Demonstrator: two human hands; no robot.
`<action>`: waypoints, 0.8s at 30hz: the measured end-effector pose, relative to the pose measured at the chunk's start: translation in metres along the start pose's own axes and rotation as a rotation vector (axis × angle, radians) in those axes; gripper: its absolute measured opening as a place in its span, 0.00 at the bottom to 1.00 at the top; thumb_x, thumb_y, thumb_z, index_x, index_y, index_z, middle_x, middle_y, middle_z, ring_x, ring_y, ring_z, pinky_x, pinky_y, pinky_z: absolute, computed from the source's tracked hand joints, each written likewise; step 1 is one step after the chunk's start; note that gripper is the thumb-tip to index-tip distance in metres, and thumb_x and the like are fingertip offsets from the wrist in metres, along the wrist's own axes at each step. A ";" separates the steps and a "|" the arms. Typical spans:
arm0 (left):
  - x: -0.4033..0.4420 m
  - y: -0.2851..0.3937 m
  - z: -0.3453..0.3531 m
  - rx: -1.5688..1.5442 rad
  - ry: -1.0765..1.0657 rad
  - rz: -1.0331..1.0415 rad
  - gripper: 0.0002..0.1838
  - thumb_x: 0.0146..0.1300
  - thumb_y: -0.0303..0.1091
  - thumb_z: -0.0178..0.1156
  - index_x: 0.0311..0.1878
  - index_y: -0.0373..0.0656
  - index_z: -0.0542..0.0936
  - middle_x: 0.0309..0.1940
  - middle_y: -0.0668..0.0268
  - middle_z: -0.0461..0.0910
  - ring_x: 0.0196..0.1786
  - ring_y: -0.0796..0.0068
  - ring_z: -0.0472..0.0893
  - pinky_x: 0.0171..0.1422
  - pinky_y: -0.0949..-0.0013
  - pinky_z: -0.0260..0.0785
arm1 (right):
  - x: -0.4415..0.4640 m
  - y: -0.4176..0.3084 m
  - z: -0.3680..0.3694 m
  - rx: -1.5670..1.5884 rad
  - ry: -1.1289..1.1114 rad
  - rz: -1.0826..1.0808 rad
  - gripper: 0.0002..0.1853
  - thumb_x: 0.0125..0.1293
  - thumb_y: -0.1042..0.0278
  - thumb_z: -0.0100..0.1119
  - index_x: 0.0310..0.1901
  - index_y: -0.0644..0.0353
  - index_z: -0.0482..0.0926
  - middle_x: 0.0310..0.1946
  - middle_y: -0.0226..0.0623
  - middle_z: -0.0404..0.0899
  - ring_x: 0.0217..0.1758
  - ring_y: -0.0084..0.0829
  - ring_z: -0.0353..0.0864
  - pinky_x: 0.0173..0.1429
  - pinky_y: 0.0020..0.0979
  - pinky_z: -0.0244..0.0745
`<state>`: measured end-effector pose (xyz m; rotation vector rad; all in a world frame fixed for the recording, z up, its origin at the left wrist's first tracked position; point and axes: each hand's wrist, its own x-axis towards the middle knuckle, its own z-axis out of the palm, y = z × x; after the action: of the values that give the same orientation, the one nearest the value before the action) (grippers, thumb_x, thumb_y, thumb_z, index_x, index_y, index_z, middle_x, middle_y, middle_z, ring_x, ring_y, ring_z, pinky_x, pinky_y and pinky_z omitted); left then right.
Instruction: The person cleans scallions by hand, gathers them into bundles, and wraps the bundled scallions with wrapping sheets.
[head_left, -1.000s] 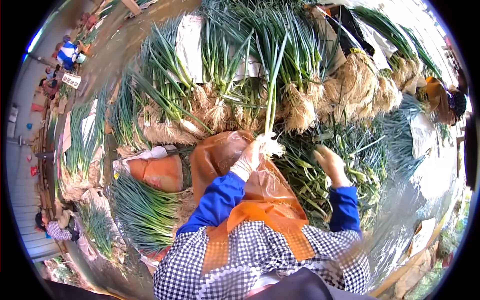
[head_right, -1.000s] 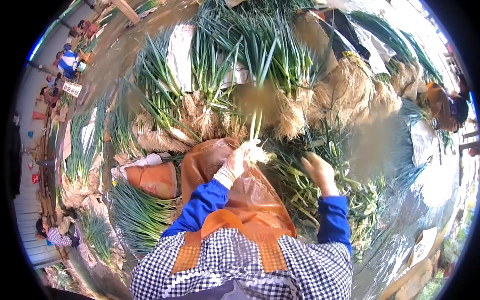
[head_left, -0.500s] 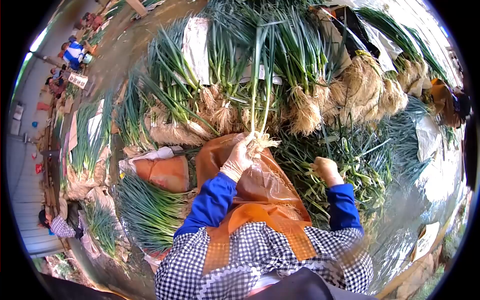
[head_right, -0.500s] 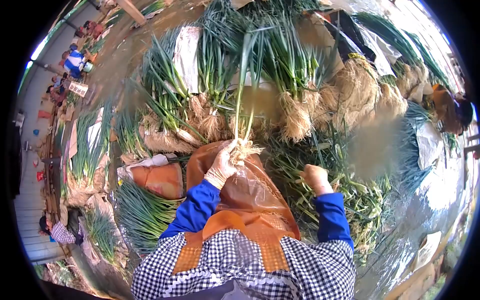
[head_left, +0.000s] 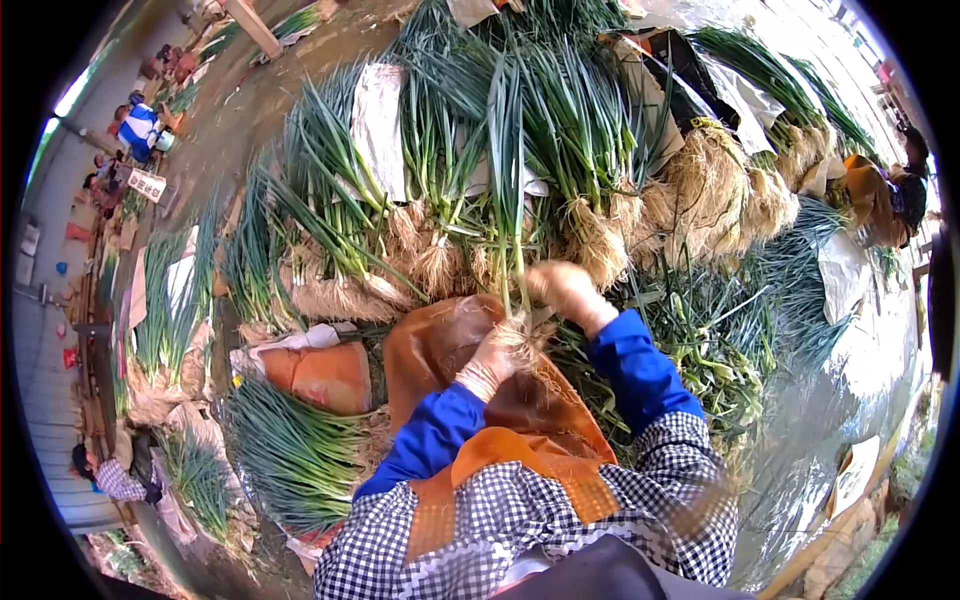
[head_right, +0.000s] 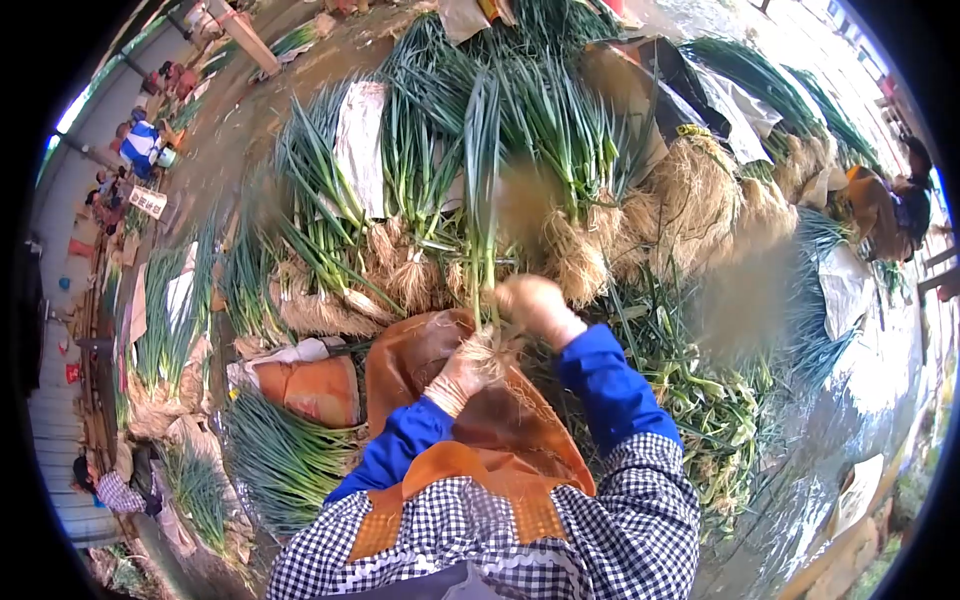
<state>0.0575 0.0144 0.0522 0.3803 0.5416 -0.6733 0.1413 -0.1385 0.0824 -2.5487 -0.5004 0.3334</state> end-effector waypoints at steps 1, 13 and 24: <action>0.002 0.000 -0.010 0.035 -0.114 0.019 0.14 0.68 0.35 0.49 0.55 0.44 0.69 0.41 0.62 0.76 0.37 0.75 0.76 0.34 0.76 0.71 | 0.015 0.003 -0.021 -0.051 0.222 0.187 0.29 0.67 0.41 0.40 0.52 0.59 0.74 0.35 0.38 0.78 0.43 0.30 0.76 0.35 0.33 0.75; 0.000 -0.008 0.018 -0.010 -0.090 0.166 0.08 0.63 0.31 0.55 0.45 0.43 0.74 0.45 0.64 0.77 0.46 0.66 0.77 0.51 0.54 0.74 | -0.006 0.050 -0.057 0.833 0.038 0.349 0.14 0.57 0.58 0.58 0.41 0.56 0.80 0.30 0.34 0.78 0.31 0.25 0.74 0.39 0.28 0.72; 0.035 -0.054 -0.025 0.116 0.170 0.281 0.03 0.59 0.27 0.54 0.35 0.39 0.76 0.23 0.69 0.75 0.26 0.76 0.76 0.30 0.75 0.70 | -0.108 -0.015 0.025 0.721 0.394 0.343 0.14 0.62 0.58 0.58 0.27 0.60 0.79 0.22 0.40 0.79 0.23 0.34 0.78 0.30 0.30 0.73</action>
<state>0.0352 -0.0287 0.0033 0.6138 0.5983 -0.4036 0.0313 -0.1601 0.0844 -1.9023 0.1914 0.0918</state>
